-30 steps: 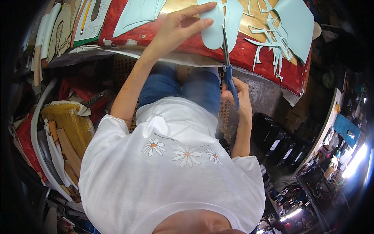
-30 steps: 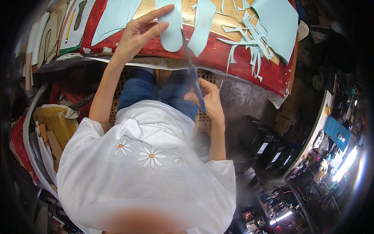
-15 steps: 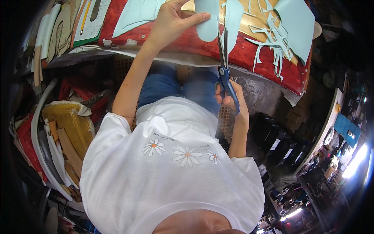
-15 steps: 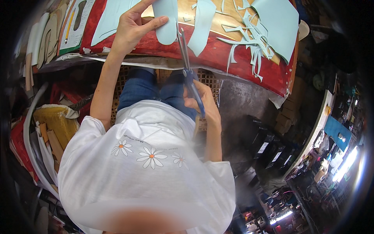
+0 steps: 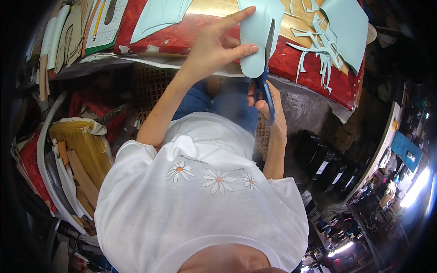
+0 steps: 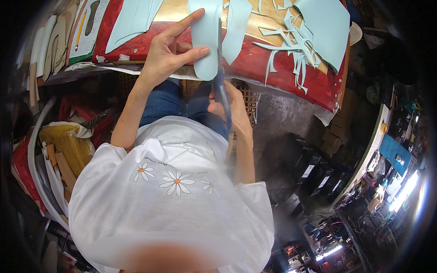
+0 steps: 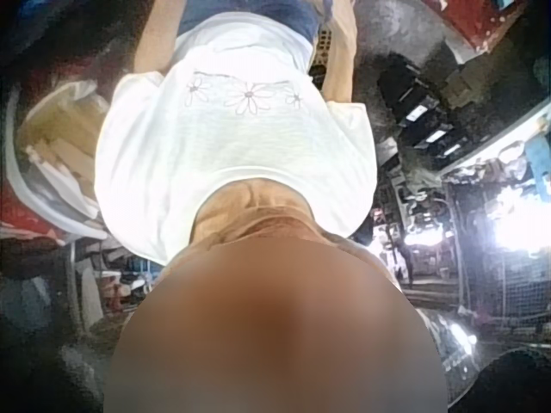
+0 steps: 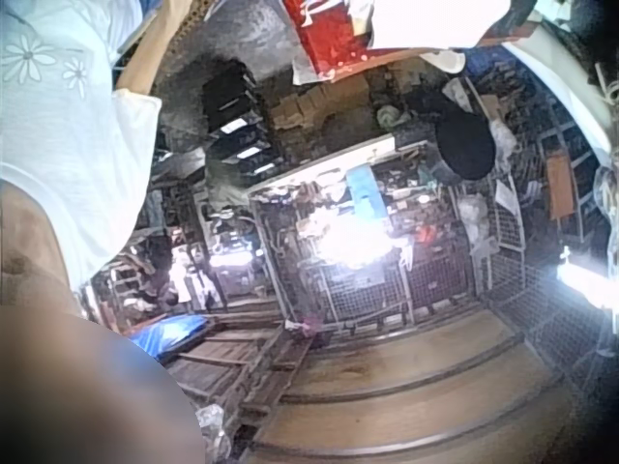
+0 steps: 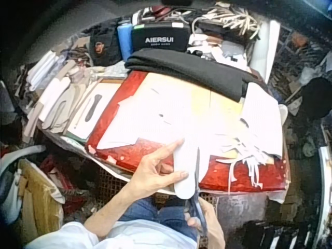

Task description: The person uses shears to cut light blue fabric pieces on a red worktable. They repeatedly pick up fabric, trim edges, and place the cut pieces back on the table. The camera is head-mounted and shows the hands and workspace from above.

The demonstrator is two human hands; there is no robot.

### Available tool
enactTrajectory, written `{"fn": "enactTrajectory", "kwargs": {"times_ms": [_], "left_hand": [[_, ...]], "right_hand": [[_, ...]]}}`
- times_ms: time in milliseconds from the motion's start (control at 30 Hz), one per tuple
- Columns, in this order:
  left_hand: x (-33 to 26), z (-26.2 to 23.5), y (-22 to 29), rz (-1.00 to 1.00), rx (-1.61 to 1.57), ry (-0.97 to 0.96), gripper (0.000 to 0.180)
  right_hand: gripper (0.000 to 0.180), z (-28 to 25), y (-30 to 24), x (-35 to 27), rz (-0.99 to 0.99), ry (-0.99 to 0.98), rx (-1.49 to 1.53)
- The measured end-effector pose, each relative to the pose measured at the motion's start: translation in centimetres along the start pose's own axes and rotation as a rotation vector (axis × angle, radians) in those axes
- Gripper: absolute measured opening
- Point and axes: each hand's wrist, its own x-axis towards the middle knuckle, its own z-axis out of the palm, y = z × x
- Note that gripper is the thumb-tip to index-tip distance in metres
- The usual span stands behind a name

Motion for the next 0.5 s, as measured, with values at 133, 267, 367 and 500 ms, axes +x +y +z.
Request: {"fn": "enactTrajectory", "kwargs": {"times_ms": [133, 267, 367, 500], "left_hand": [[-0.11, -0.03, -0.26, -0.011, -0.005, 0.004, 0.068], [0.16, -0.12, -0.05, 0.006, 0.02, -0.007, 0.068], [-0.15, -0.14, 0.23, -0.056, 0.042, -0.046, 0.068], [-0.26, 0.16, 0.24, -0.039, -0.004, -0.028, 0.067]], "right_hand": [[0.078, -0.06, 0.12, -0.03, -0.023, -0.054, -0.029], [0.081, 0.33, 0.06, -0.13, -0.054, -0.029, -0.045], [0.088, 0.73, -0.13, -0.17, -0.093, 0.016, -0.104], [0.082, 0.83, -0.1, -0.21, -0.104, 0.02, -0.047]]}}
